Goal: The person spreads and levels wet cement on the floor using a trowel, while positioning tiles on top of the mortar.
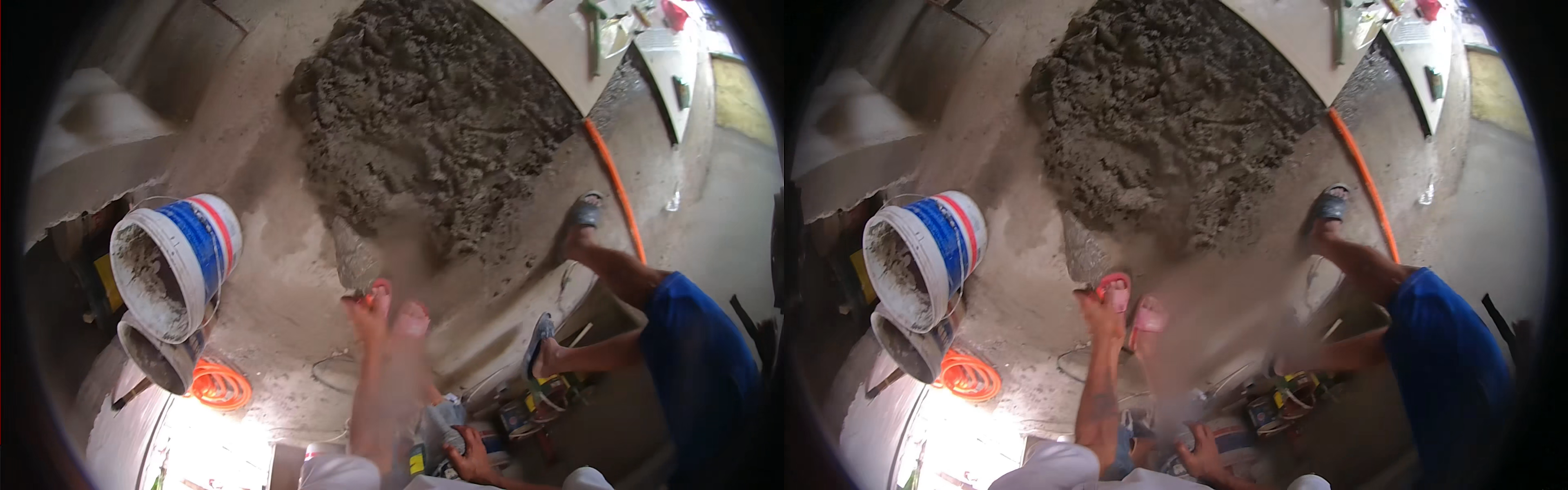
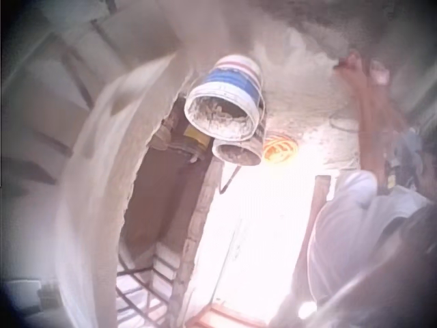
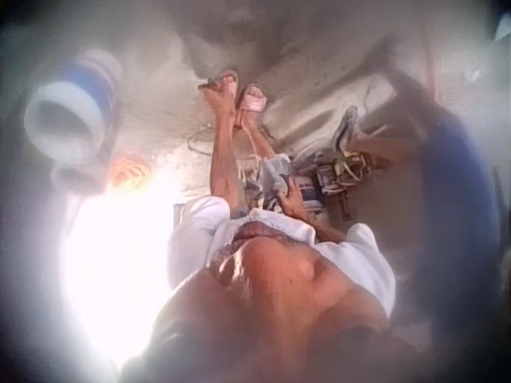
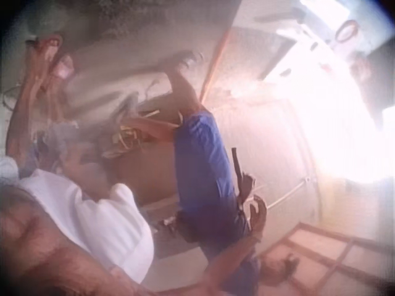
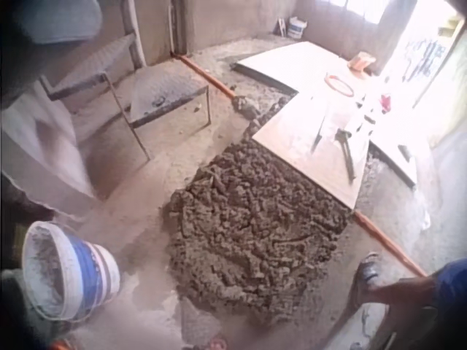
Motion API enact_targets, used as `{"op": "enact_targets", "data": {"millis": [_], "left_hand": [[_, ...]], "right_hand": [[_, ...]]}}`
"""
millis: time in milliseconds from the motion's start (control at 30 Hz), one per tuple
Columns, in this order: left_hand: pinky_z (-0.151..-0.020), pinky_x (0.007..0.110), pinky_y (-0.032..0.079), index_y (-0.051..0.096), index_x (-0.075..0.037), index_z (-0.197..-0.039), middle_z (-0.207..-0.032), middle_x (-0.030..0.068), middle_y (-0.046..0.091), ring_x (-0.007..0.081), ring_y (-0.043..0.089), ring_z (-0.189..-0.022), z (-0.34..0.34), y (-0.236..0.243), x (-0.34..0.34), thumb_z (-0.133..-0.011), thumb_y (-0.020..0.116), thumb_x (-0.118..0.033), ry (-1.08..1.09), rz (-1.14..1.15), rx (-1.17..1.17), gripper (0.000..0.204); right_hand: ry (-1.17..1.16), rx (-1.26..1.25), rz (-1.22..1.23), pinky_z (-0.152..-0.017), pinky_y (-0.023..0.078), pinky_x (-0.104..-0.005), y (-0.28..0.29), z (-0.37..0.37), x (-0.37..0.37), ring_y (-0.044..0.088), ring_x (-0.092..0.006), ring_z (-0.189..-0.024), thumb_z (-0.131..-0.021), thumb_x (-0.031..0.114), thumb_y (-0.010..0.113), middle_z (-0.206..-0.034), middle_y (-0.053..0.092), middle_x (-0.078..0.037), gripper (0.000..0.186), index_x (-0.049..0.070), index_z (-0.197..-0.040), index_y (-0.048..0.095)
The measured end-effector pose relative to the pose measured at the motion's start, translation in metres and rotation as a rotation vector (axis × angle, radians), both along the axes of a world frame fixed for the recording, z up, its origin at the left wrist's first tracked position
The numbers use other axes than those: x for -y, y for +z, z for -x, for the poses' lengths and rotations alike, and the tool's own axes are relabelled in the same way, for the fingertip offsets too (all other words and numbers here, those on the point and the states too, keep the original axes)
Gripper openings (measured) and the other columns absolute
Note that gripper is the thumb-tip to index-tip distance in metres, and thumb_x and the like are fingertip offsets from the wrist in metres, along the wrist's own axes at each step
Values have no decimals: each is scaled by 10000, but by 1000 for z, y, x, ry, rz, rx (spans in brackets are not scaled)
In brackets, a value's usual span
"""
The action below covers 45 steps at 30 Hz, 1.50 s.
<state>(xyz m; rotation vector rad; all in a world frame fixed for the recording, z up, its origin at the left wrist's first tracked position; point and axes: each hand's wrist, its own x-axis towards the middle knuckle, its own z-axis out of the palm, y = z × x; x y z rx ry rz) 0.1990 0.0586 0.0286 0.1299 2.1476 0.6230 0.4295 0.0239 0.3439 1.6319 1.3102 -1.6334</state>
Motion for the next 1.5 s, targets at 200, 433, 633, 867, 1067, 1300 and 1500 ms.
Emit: {"op": "enact_targets", "data": {"millis": [200,433,633,867,1067,1300,1500], "left_hand": [[-838,435,485,504,30,-1080,-1016,210,613,365,626,-933,-19,37,-11,-920,604,-319,-95,59,-137,397],[-846,459,459,521,33,-1104,-1001,255,616,416,605,-941,-40,17,-84,-944,536,-414,237,-53,-1,475],[-830,484,440,538,37,-1092,-1004,283,618,446,590,-942,-27,-12,-147,-954,482,-487,382,-136,36,545],[-865,487,433,563,50,-1059,-1017,292,618,462,587,-961,0,-45,-98,-950,452,-542,388,-78,-12,612],[-828,473,450,574,64,-1025,-947,273,623,422,598,-954,17,-14,-124,-959,441,-541,271,-88,-144,623],[-623,455,505,602,51,-1007,-852,251,642,381,645,-664,98,-83,-116,-953,442,-531,451,-37,52,606],[-364,341,376,513,-8,-998,-562,57,459,180,482,-412,46,-31,-42,-927,574,-441,538,-164,107,444]], "right_hand": [[59,7,-92,-963,405,-424,-1,-40,5,520,-394,-1107,-836,339,615,-1164,528,-243,525,4,-1229,518],[29,-37,-82,-996,388,-430,-10,-32,6,513,-386,-1154,-835,335,613,-1202,527,-239,549,1,-1258,505],[67,-45,-85,-1003,381,-462,-10,-44,-13,481,-420,-1175,-823,332,638,-1245,491,-264,596,-4,-1287,475],[98,-36,-73,-1011,375,-463,-7,-44,-9,466,-423,-1193,-831,366,602,-1235,489,-263,599,11,-1295,471],[68,-18,-43,-1019,376,-437,-7,-36,-13,468,-403,-1214,-816,316,622,-1243,493,-251,589,-1,-1288,470],[-18,-108,-34,-1021,374,-439,-11,-37,-12,477,-394,-1201,-803,259,618,-1240,495,-237,560,14,-1283,464],[66,-56,10,-1038,344,-437,-6,-40,-9,437,-401,-1217,-864,292,578,-1257,460,-249,538,15,-1302,432]]}}
